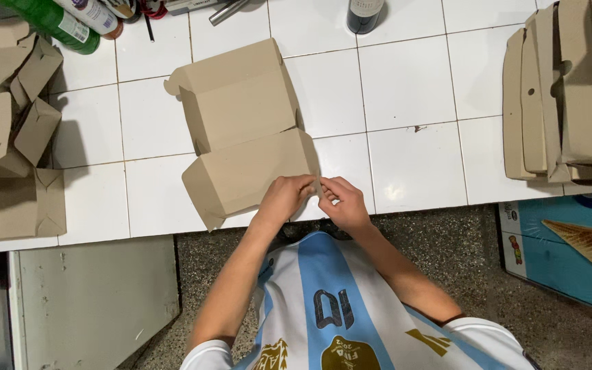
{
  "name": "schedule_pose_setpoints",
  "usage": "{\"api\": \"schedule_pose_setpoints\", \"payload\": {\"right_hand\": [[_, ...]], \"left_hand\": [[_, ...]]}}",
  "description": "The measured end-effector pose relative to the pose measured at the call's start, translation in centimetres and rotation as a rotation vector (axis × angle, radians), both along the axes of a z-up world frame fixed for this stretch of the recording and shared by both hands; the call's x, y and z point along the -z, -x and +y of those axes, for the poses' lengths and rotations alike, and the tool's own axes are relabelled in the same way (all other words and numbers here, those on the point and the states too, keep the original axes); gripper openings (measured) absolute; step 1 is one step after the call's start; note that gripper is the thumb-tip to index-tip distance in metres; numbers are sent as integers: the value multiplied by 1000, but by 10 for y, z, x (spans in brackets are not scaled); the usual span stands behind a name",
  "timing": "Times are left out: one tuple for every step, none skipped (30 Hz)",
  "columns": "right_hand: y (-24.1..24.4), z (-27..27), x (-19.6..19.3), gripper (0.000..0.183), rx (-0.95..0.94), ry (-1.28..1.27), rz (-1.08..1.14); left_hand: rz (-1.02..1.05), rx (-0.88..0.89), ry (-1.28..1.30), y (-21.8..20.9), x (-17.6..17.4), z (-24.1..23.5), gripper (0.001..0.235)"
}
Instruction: The person assembles flat cardboard boxes on a tiled counter by folding and interlocking the flaps. After completing one box, they place it on a stack and begin assembling another box in the same manner.
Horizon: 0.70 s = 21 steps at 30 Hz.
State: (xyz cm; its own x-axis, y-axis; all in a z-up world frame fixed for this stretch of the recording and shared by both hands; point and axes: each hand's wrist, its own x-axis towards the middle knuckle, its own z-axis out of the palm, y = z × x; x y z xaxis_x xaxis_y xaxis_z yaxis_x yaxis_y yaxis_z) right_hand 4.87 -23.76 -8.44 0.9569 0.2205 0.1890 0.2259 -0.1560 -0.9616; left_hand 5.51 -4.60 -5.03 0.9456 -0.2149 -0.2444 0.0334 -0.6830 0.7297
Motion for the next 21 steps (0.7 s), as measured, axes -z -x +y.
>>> {"api": "schedule_pose_setpoints", "payload": {"right_hand": [[1,2,0,37,-1,1,-1],[2,4,0,37,-9,9,-25],[3,6,1,38,-16,17,-48],[3,6,2,38,-15,17,-49],[3,7,3,40,-13,29,-53],[3,8,4,42,-11,40,-57],[3,8,1,42,-11,40,-57],[3,9,-1,43,-14,30,-56],[2,9,-3,43,-19,20,-53],[1,9,-3,43,-20,20,-52],[1,8,-3,45,-26,14,-44],[1,8,-4,46,-32,8,-35],[0,6,-9,46,-35,7,-36],[-2,3,-15,39,-58,-2,-24],[-3,1,-20,35,-78,-13,-12],[-4,1,-24,35,-78,-13,-14],[-5,1,-27,36,-68,8,-1],[-5,1,-30,38,-57,30,12],[-6,1,-36,38,-59,30,12],[-8,2,-42,37,-44,63,32],[-11,2,-49,36,-30,96,50]], "left_hand": [[-1,-1,1,-2,-2,-1,31],[-36,-36,-20,-5,-4,-2,28],[-70,-69,-40,-8,-6,-3,27],[-71,-69,-40,-7,-6,-2,27],[-69,-79,-51,-6,-7,-1,25],[-67,-90,-63,-5,-7,0,23],[-68,-90,-63,-6,-14,0,23],[-36,-104,-16,-7,-20,-1,25],[-3,-119,31,-8,-26,-1,27],[-2,-120,32,-8,-26,0,27],[30,-111,67,-7,-25,2,27],[62,-102,103,-7,-25,3,26],[61,-105,103,-6,-38,2,26],[110,-96,97,-5,-52,1,33],[158,-85,90,-6,-65,-1,40],[156,-86,89,-5,-69,-4,40],[48,-79,38,-2,-72,-7,47],[-61,-73,-13,0,-75,-10,55],[-61,-74,-14,3,-68,-13,55],[-181,-99,-137,7,-61,-16,46],[-304,-125,-261,10,-54,-19,38]]}}
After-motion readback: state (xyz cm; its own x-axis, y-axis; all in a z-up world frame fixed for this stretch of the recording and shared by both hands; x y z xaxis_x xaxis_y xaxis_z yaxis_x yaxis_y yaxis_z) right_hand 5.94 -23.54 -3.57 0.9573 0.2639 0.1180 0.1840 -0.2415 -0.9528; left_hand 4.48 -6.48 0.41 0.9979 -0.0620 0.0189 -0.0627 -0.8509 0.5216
